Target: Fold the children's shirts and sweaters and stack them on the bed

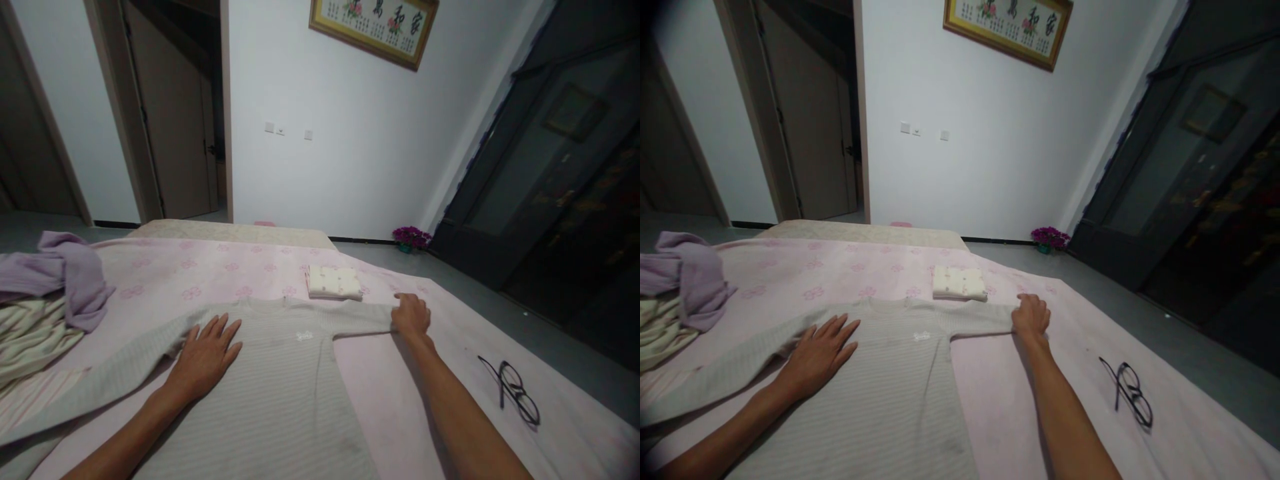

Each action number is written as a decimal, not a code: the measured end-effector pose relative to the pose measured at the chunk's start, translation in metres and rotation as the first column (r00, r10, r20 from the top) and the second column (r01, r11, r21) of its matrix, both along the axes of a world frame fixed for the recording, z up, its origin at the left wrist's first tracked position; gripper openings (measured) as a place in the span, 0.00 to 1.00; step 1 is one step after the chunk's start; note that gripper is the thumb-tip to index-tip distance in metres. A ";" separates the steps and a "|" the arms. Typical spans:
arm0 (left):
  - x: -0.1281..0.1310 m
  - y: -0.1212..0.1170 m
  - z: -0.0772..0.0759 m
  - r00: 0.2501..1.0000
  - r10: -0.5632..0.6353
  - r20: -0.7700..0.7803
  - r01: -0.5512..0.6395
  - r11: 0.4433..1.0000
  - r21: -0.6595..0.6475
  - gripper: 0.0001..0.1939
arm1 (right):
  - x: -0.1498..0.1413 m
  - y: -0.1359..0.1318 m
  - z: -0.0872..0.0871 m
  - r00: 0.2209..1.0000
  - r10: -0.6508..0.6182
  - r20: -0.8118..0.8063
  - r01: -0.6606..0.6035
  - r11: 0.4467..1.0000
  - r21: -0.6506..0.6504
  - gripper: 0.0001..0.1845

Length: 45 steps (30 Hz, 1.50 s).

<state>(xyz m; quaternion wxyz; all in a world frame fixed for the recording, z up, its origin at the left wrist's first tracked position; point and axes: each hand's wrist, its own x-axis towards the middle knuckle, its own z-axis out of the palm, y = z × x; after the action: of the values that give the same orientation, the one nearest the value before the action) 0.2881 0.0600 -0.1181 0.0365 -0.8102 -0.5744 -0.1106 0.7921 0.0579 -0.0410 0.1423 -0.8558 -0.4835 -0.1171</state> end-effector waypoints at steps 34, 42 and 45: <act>0.003 -0.005 0.012 1.000 0.019 0.023 -0.019 0.999 -0.031 0.28 | -0.152 0.025 -0.038 0.811 0.585 0.015 -0.574 0.799 -0.179 0.21; 0.001 -0.011 0.015 0.967 -0.131 0.217 0.119 0.991 0.065 0.22 | -0.235 -0.004 -0.034 0.694 0.712 -0.107 -0.719 0.674 -0.172 0.30; -0.004 -0.021 0.018 0.903 -0.228 0.365 0.194 0.973 0.127 0.20 | -0.252 -0.013 -0.047 0.684 0.718 -0.131 -0.728 0.657 -0.195 0.32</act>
<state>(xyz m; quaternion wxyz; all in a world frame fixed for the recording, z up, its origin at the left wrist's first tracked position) 0.2839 0.0385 -0.1003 -0.0513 -0.8288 -0.4743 -0.2923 0.5404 0.0445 -0.0883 0.0869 -0.6059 -0.7904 0.0245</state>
